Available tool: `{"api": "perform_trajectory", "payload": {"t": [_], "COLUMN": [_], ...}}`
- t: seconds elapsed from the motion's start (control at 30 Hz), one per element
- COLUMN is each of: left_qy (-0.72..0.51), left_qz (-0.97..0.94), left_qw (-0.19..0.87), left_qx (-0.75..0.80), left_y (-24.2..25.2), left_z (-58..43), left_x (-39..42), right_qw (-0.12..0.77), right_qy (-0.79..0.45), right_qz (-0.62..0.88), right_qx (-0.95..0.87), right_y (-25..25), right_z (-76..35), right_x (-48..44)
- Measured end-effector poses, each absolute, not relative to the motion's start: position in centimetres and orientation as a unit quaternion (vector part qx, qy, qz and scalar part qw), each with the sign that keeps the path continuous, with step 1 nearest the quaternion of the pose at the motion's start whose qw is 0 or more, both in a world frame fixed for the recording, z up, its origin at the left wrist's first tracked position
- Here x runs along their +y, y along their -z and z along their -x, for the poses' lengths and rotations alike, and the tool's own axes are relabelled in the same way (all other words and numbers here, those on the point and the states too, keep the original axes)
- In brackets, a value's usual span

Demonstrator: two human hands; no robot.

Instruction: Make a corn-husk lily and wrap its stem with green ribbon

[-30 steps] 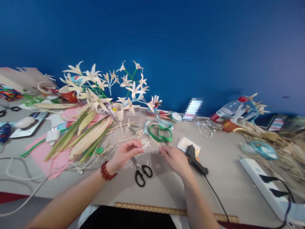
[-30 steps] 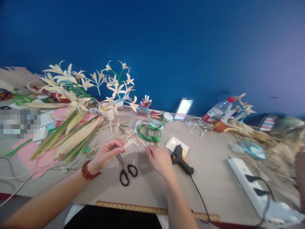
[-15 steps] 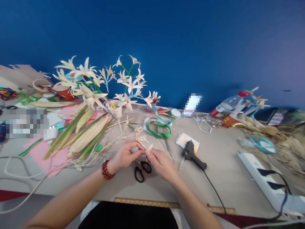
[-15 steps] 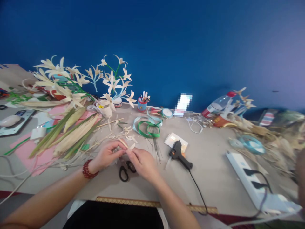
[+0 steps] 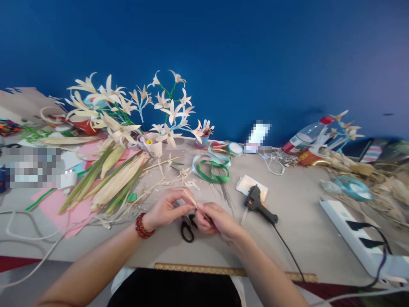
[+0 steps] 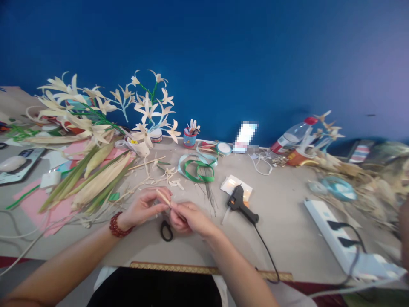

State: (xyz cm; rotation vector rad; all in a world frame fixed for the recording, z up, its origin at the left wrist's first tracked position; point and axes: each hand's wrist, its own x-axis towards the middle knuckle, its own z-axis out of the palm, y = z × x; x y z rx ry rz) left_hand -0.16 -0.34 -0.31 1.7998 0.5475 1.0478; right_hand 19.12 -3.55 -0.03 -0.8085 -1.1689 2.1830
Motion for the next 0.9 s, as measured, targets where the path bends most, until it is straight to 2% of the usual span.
{"api": "perform_trajectory", "payload": {"t": [0.13, 0.2, 0.27, 0.33, 0.4, 0.47, 0.57, 0.67, 0.8, 0.9], "left_qy": [-0.428, -0.435, -0.450, -0.459, -0.462, -0.461, -0.476, -0.493, -0.496, -0.494], "left_qz": [-0.728, -0.698, -0.654, -0.619, -0.598, -0.583, -0.554, -0.533, -0.528, -0.534], "left_qw": [0.483, 0.504, 0.533, 0.559, 0.577, 0.591, 0.610, 0.621, 0.622, 0.615], "left_qx": [0.230, 0.265, 0.292, 0.306, 0.311, 0.313, 0.306, 0.296, 0.298, 0.303], "left_y": [0.4, 0.5, 0.6, 0.6, 0.6, 0.6, 0.8, 1.1, 1.3, 1.3], "left_z": [0.4, 0.5, 0.5, 0.4, 0.1, -0.1, -0.2, -0.2, -0.3, -0.6], "left_x": [0.0, 0.2, 0.3, 0.2, 0.0, -0.2, -0.3, -0.3, -0.3, -0.5], "right_qw": [0.258, 0.298, 0.371, 0.378, 0.295, 0.180, 0.060, 0.022, 0.045, 0.179], "right_qy": [-0.874, -0.857, -0.780, -0.633, -0.455, -0.320, -0.219, -0.165, -0.121, -0.172], "right_qz": [0.151, 0.113, 0.195, 0.387, 0.539, 0.604, 0.624, 0.636, 0.665, 0.646], "right_qx": [-0.384, -0.406, -0.465, -0.554, -0.644, -0.708, -0.748, -0.754, -0.735, -0.722], "right_y": [0.4, 0.3, -0.4, -1.4, -2.3, -2.7, -2.3, -1.5, -1.0, -1.1], "right_z": [-20.5, -22.1, -23.9, -25.2, -25.6, -25.2, -23.9, -23.2, -23.3, -23.0], "right_x": [-3.7, -3.4, -2.9, -2.2, -1.6, -1.3, -1.3, -1.4, -1.4, -1.5]}}
